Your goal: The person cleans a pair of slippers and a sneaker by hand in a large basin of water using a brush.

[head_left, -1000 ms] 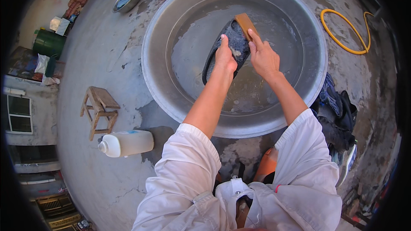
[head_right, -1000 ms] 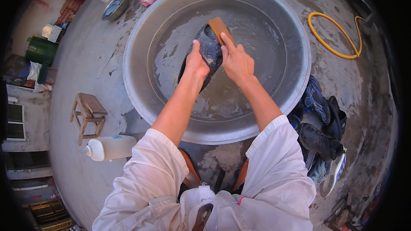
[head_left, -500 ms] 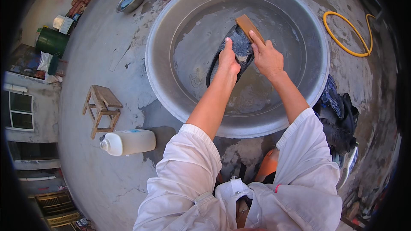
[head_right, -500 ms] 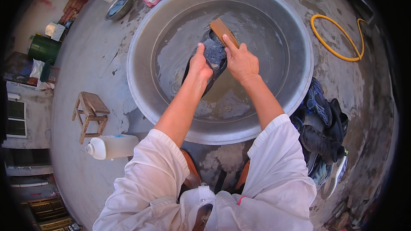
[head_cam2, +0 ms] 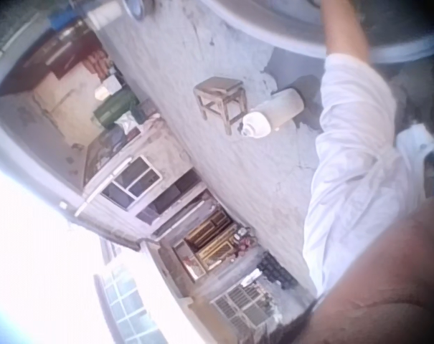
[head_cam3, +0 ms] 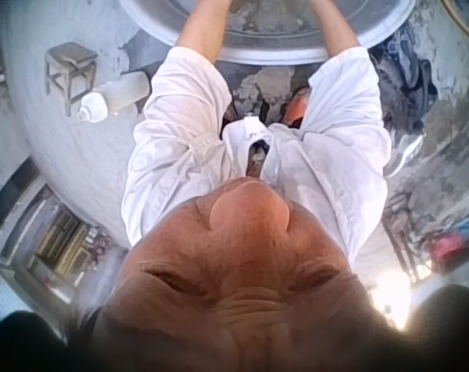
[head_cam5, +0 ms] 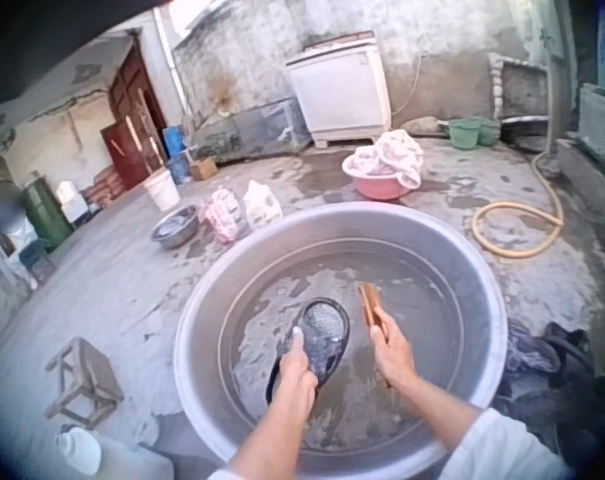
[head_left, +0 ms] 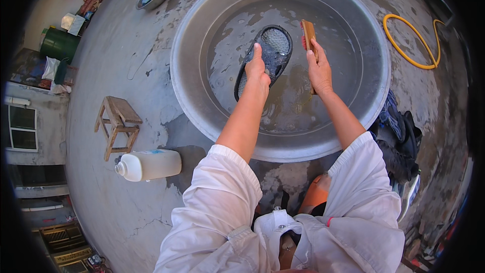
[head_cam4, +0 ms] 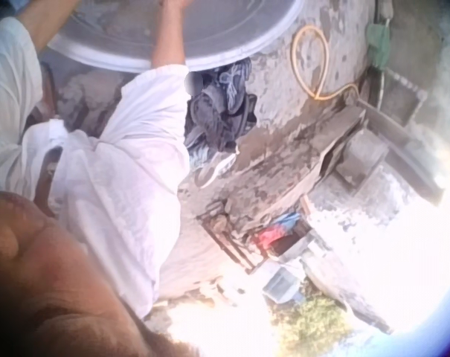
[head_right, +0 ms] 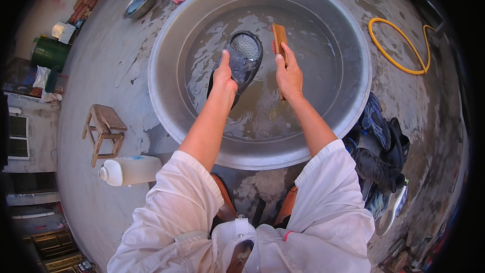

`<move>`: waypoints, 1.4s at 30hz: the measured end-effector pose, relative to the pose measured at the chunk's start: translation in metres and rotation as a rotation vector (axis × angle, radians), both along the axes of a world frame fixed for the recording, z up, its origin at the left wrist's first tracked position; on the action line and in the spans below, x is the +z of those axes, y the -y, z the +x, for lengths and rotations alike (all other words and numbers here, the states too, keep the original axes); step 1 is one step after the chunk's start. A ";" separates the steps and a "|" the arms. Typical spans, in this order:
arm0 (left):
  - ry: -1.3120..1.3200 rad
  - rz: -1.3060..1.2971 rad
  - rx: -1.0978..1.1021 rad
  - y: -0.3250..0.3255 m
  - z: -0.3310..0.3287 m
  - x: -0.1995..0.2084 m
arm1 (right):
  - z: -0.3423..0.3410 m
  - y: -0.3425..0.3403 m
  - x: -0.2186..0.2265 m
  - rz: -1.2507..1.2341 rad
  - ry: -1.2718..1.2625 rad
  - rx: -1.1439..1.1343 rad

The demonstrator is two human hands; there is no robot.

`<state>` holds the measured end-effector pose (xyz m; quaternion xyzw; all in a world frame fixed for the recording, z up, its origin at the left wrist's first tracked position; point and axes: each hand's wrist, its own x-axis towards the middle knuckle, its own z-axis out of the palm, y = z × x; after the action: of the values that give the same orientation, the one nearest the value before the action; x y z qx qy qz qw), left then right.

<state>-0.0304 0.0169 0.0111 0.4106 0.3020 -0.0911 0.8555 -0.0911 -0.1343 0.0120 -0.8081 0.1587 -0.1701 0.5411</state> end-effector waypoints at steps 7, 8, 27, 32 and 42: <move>0.114 0.193 -0.036 -0.012 -0.004 0.001 | -0.009 0.043 -0.074 -0.001 -0.762 0.034; 0.127 0.228 -0.053 -0.009 -0.004 -0.003 | -0.007 0.053 -0.080 0.137 -0.811 0.187; 0.384 0.318 -0.160 -0.002 -0.020 0.016 | 0.014 0.028 0.018 0.199 -0.468 0.258; 0.338 0.070 -0.184 0.005 -0.007 0.033 | 0.002 0.043 0.000 0.484 -0.335 0.032; 0.159 -0.558 -0.620 0.008 0.002 0.063 | 0.004 0.059 0.093 0.878 -0.099 0.291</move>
<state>-0.0284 0.0088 0.0740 0.2405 0.0609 -0.3903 0.8866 -0.0873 -0.1930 0.1046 -0.5236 0.1265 0.0296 0.8420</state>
